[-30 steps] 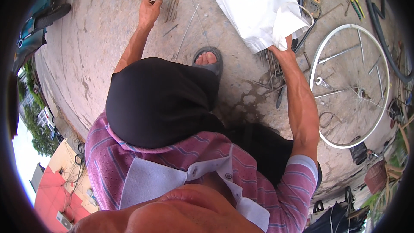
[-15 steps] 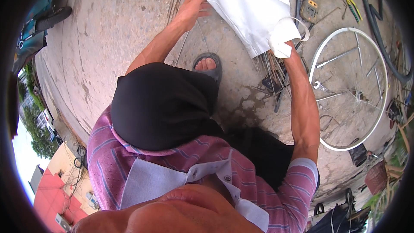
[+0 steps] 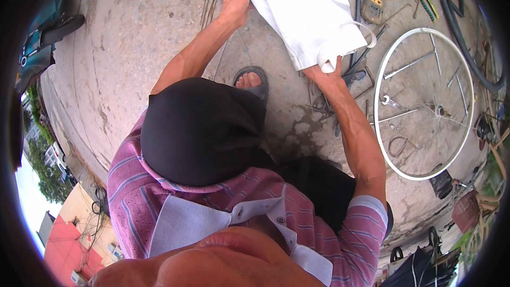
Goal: The person threads and adjusts spokes on a bicycle wheel rim while sitting on the ground.
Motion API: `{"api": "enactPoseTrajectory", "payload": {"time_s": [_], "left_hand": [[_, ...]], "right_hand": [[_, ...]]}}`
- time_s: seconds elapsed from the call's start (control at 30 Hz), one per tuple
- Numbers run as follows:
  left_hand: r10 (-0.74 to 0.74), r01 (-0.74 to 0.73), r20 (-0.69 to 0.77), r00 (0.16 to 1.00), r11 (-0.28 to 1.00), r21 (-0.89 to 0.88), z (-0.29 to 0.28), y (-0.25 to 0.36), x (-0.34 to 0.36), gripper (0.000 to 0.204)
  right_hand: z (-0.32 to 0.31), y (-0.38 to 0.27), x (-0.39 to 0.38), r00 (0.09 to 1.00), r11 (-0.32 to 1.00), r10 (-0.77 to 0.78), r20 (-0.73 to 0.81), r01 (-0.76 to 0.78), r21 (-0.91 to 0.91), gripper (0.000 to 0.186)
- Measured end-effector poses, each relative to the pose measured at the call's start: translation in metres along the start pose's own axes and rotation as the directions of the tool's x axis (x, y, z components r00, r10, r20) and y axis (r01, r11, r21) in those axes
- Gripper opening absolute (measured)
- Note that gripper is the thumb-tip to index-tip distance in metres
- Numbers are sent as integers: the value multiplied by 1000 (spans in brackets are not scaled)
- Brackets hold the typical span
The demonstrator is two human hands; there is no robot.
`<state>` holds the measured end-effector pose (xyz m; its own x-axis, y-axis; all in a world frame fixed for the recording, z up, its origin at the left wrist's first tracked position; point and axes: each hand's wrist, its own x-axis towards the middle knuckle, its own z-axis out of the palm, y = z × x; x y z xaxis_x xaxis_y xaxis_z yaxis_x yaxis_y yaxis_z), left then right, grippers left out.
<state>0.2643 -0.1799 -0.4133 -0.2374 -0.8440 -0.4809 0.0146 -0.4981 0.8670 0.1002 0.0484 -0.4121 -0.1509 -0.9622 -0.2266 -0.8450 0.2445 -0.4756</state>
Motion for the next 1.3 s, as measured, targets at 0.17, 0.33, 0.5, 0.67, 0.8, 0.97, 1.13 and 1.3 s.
{"api": "enactPoseTrajectory", "payload": {"time_s": [0.17, 0.33, 0.5, 0.67, 0.8, 0.97, 1.13, 1.3], "left_hand": [[15, -15, -3, 1000, 1000, -19, 1, 1, -9, 26], [24, -25, 41, 999, 999, 25, 3, 3, -4, 27], [-32, 30, 34, 999, 998, 64, -17, 0, 6, 37], [-44, 42, 36, 998, 998, 56, -29, -5, 24, 36], [-95, 99, 38, 995, 986, -136, -49, -6, 54, 41], [-133, 135, 21, 991, 985, -106, -51, -8, 75, 51], [-159, 193, 222, 962, 972, -136, -24, -7, 91, 44], [606, -490, 83, 791, 546, 679, -13, 3, 86, 44]], "right_hand": [[-3, -33, -35, 972, 927, -153, -179, 78, -367, 64], [34, -11, -38, 994, 926, -95, -63, 65, -371, 65], [-4, -8, -25, 996, 1000, -25, -88, 24, -13, 57], [-82, -13, -16, 981, 906, 104, 164, -161, 391, 82], [-138, -21, -25, 880, 861, 134, 455, -331, 385, 89], [-129, -3, -72, 884, 791, 45, 464, -315, 524, 99], [-117, -8, -103, 853, 754, 17, 521, -353, 553, 100], [-73, -6, -113, 900, 820, 125, 417, -331, 467, 97]]}}
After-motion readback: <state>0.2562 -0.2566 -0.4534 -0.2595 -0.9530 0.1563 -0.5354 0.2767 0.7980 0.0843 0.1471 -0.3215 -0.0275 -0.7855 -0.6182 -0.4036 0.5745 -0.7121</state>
